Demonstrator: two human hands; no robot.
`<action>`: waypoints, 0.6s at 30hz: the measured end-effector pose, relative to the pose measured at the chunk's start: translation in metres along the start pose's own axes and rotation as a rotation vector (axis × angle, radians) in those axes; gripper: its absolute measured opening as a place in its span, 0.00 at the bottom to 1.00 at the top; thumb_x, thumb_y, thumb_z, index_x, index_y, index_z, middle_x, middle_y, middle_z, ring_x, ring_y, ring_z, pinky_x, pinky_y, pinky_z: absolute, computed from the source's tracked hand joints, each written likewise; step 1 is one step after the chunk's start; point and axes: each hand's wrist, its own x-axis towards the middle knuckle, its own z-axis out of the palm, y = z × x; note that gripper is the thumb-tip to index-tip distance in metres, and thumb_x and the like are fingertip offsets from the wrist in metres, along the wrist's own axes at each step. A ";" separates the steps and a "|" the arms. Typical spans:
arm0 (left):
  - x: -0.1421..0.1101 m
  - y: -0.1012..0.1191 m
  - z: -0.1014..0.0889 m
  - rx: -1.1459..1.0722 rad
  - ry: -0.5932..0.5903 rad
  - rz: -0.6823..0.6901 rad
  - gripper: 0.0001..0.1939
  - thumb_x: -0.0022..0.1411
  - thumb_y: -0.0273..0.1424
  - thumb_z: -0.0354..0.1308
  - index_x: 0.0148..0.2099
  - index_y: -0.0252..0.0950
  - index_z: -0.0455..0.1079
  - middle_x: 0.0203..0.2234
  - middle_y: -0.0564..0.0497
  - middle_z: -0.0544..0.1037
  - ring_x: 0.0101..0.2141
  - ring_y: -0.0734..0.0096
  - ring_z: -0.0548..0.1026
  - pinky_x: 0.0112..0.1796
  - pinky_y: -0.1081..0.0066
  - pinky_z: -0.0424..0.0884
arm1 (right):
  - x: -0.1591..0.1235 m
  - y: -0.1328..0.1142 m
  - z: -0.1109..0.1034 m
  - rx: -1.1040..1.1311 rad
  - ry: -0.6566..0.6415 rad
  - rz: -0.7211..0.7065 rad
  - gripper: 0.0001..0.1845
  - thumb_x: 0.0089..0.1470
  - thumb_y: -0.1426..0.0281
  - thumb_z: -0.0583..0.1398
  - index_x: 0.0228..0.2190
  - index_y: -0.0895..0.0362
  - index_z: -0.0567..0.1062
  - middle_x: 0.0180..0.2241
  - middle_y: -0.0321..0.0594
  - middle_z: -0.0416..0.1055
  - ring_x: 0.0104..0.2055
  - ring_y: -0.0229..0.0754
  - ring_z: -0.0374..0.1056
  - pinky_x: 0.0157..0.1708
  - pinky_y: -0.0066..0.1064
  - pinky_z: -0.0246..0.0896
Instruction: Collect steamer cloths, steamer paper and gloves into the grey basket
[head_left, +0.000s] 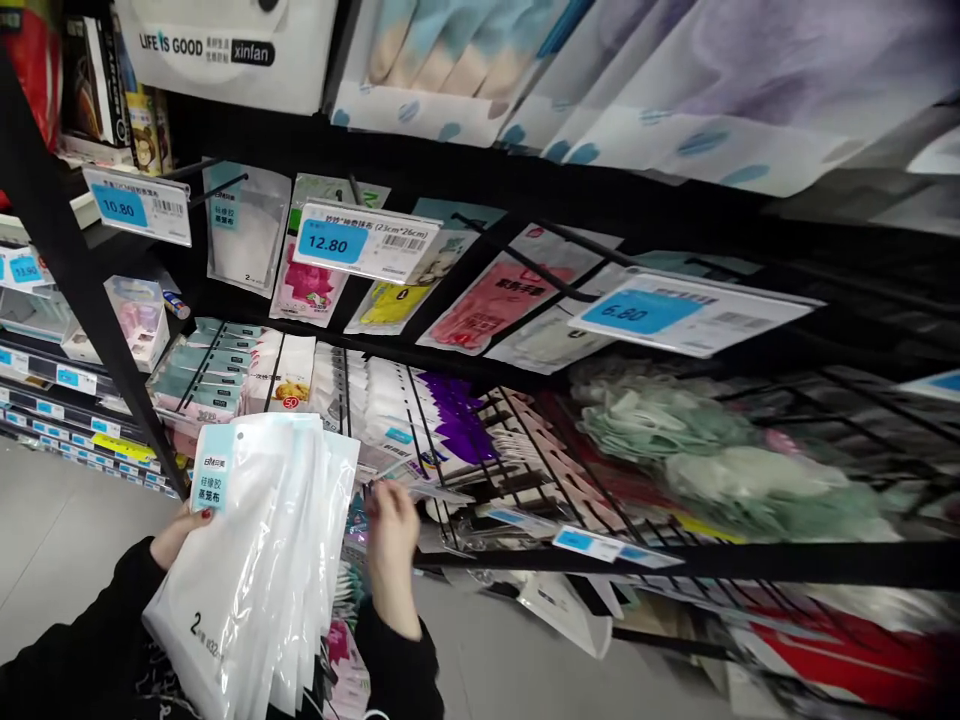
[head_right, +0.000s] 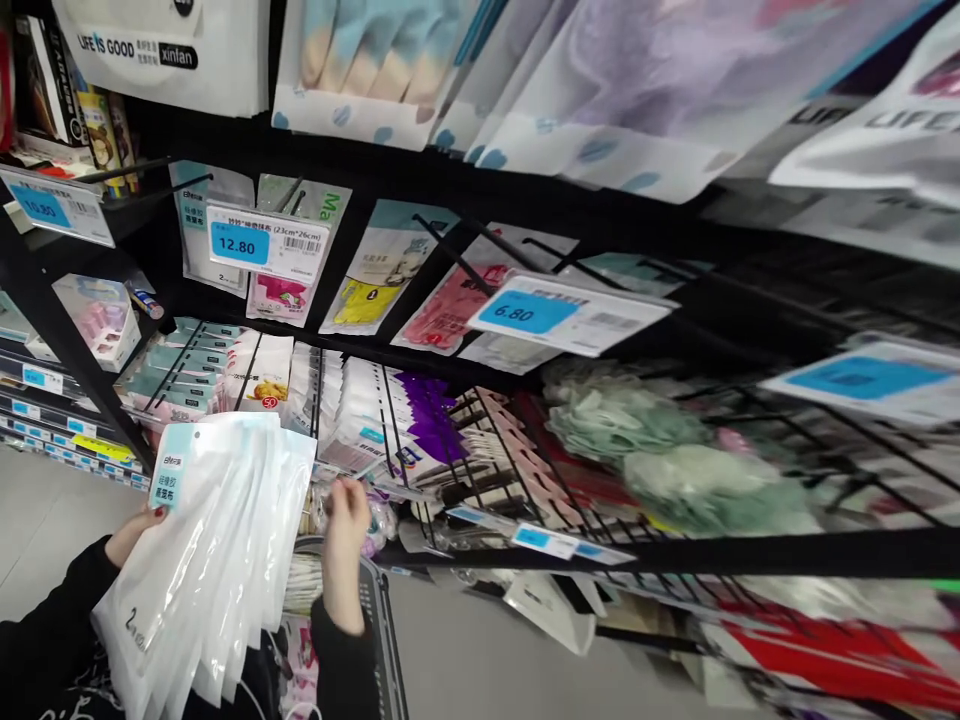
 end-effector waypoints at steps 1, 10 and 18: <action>-0.001 0.000 0.001 -0.001 -0.003 0.001 0.17 0.32 0.31 0.73 0.28 0.36 0.74 0.21 0.52 0.79 0.25 0.62 0.77 0.31 0.67 0.71 | -0.006 -0.011 -0.005 -0.038 0.024 -0.068 0.14 0.54 0.61 0.57 0.27 0.59 0.65 0.21 0.28 0.56 0.21 0.30 0.52 0.21 0.22 0.51; 0.004 -0.002 0.014 0.098 -0.058 0.028 0.17 0.41 0.31 0.70 0.37 0.35 0.77 0.27 0.50 0.82 0.29 0.63 0.77 0.34 0.67 0.71 | -0.072 -0.075 0.026 -1.088 -0.497 -0.124 0.16 0.50 0.58 0.60 0.35 0.57 0.68 0.25 0.37 0.70 0.24 0.44 0.66 0.24 0.29 0.51; 0.000 -0.004 0.011 0.171 -0.023 0.084 0.14 0.43 0.33 0.70 0.35 0.36 0.78 0.30 0.49 0.82 0.32 0.61 0.78 0.36 0.67 0.72 | -0.077 -0.050 0.029 -1.229 -0.468 -0.259 0.13 0.52 0.59 0.59 0.26 0.56 0.65 0.22 0.39 0.68 0.28 0.48 0.66 0.27 0.30 0.52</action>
